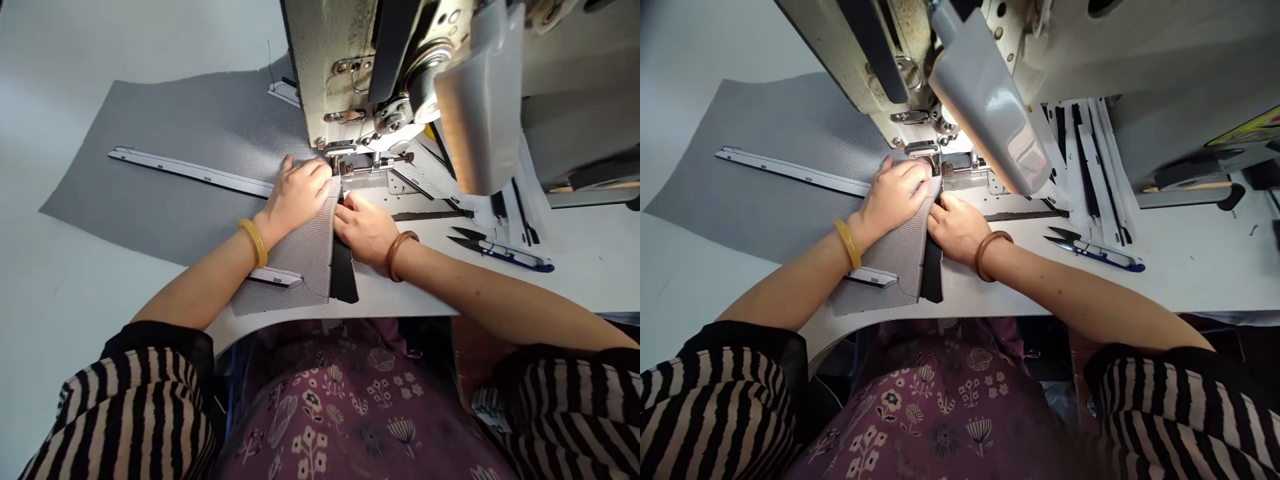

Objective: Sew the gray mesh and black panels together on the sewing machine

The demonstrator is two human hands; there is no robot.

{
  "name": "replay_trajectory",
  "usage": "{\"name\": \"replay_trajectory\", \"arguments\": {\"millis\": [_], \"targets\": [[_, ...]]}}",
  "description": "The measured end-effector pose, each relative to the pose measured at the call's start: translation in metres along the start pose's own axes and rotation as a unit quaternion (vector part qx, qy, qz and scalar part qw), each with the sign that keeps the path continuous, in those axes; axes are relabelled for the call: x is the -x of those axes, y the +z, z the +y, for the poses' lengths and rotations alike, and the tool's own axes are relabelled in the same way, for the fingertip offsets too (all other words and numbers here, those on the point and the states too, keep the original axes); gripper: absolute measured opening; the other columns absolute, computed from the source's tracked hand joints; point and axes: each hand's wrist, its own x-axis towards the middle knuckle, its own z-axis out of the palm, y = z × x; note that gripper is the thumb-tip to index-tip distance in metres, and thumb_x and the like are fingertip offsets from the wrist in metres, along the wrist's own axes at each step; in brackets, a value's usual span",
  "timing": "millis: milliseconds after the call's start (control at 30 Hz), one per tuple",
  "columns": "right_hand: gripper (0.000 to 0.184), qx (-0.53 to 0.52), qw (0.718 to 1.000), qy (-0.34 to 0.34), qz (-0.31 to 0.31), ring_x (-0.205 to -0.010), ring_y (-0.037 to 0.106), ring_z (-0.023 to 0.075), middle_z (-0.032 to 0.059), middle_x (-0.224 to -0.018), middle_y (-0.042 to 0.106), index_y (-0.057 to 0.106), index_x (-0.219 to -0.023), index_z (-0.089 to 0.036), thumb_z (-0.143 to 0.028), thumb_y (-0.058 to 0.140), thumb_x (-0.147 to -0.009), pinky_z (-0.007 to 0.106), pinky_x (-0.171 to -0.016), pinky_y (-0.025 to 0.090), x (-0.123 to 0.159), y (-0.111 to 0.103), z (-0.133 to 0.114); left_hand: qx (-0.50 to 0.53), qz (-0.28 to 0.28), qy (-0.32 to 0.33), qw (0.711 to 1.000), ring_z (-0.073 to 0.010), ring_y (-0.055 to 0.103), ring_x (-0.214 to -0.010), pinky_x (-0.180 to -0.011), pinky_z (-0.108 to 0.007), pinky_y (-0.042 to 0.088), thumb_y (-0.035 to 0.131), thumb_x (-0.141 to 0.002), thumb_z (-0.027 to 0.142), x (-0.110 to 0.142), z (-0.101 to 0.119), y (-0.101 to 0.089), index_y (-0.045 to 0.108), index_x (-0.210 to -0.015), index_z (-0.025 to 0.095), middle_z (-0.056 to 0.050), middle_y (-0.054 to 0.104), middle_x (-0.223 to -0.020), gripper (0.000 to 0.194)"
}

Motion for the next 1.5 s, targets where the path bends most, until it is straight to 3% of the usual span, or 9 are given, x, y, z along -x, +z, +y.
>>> {"name": "replay_trajectory", "arguments": {"millis": [167,267,367,633,800,967,1167,1333,1500], "targets": [[0.038,-0.030,0.999,-0.012,0.017,-0.072,0.042,0.0186,0.0122,-0.091,0.065,0.068,-0.091,-0.013,-0.006,0.030,-0.096,0.032,-0.059,0.031,0.013,-0.003,-0.011,-0.041,0.003,0.012,0.999,-0.0322,0.060,-0.113,-0.105,-0.051,0.042,0.036,-0.099,0.025,0.005,-0.006,-0.008,0.068,-0.094,0.014,-0.016,0.068,-0.109,0.034],[0.038,-0.036,0.999,0.001,0.012,-0.071,0.042,0.0174,0.0108,-0.092,0.065,0.067,-0.095,-0.013,-0.007,0.030,-0.099,0.031,-0.055,0.026,0.017,-0.004,-0.015,-0.020,-0.052,0.094,0.994,-0.0309,0.059,-0.120,-0.108,-0.052,0.044,0.037,-0.098,0.030,0.018,-0.018,-0.017,0.068,-0.112,0.014,-0.014,0.067,-0.121,0.038],[0.039,-0.042,0.999,0.016,-0.005,-0.072,0.043,0.0170,0.0102,-0.090,0.065,0.067,-0.098,-0.012,-0.007,0.028,-0.100,0.030,-0.056,0.028,0.014,-0.006,-0.016,0.018,-0.069,0.141,0.987,-0.0289,0.048,-0.137,-0.120,-0.053,0.034,0.042,-0.097,0.036,0.032,-0.027,-0.019,0.062,-0.128,0.016,-0.011,0.057,-0.142,0.042],[0.040,-0.067,0.996,0.045,-0.033,-0.080,0.047,0.0187,0.0079,-0.084,0.063,0.069,-0.097,-0.012,-0.005,0.030,-0.100,0.030,-0.064,0.035,0.009,-0.007,-0.015,0.000,-0.011,0.077,0.997,-0.0266,0.046,-0.139,-0.122,-0.049,0.034,0.039,-0.101,0.032,0.040,-0.014,0.001,0.061,-0.129,0.015,-0.013,0.055,-0.143,0.040],[0.041,-0.041,0.998,0.029,-0.028,-0.079,0.047,0.0196,0.0076,-0.082,0.064,0.069,-0.097,-0.012,-0.003,0.030,-0.098,0.031,-0.066,0.036,0.011,-0.007,-0.015,-0.006,-0.009,0.082,0.997,-0.0270,0.048,-0.137,-0.121,-0.049,0.036,0.040,-0.101,0.031,0.038,-0.012,0.000,0.063,-0.127,0.014,-0.014,0.058,-0.140,0.039],[0.042,-0.028,0.995,0.052,-0.075,-0.084,0.050,0.0214,0.0085,-0.089,0.066,0.069,-0.100,-0.013,-0.003,0.029,-0.098,0.032,-0.068,0.037,0.005,-0.015,-0.013,-0.005,-0.006,0.090,0.996,-0.0279,0.047,-0.138,-0.119,-0.053,0.036,0.041,-0.100,0.026,0.030,-0.016,0.003,0.063,-0.128,0.016,-0.012,0.058,-0.140,0.037],[0.034,-0.034,0.991,0.080,-0.102,-0.087,0.049,0.0233,0.0111,-0.091,0.064,0.068,-0.102,-0.011,-0.004,0.036,-0.093,0.033,-0.068,0.036,-0.001,-0.019,-0.008,0.014,0.033,0.073,0.997,-0.0263,0.054,-0.129,-0.117,-0.048,0.039,0.046,-0.099,0.026,0.015,-0.020,0.009,0.068,-0.117,0.018,-0.010,0.065,-0.128,0.030],[0.027,-0.047,0.995,0.010,-0.089,-0.089,0.047,0.0257,0.0152,-0.096,0.061,0.066,-0.106,-0.006,-0.019,0.051,-0.086,0.036,-0.072,0.039,0.007,-0.016,-0.004,0.063,0.059,0.021,0.996,-0.0252,0.060,-0.111,-0.111,-0.048,0.041,0.048,-0.098,0.027,0.006,-0.016,0.011,0.066,-0.096,0.019,-0.009,0.069,-0.107,0.020],[0.025,-0.015,0.996,-0.075,-0.038,-0.083,0.049,0.0208,0.0156,-0.104,0.063,0.066,-0.102,-0.007,-0.012,0.045,-0.090,0.035,-0.070,0.040,0.025,-0.012,-0.010,0.170,0.017,0.021,0.985,-0.0196,0.064,-0.094,-0.100,-0.041,0.050,0.042,-0.098,0.027,0.018,-0.018,-0.006,0.061,-0.103,0.020,-0.006,0.068,-0.093,0.020]]}}
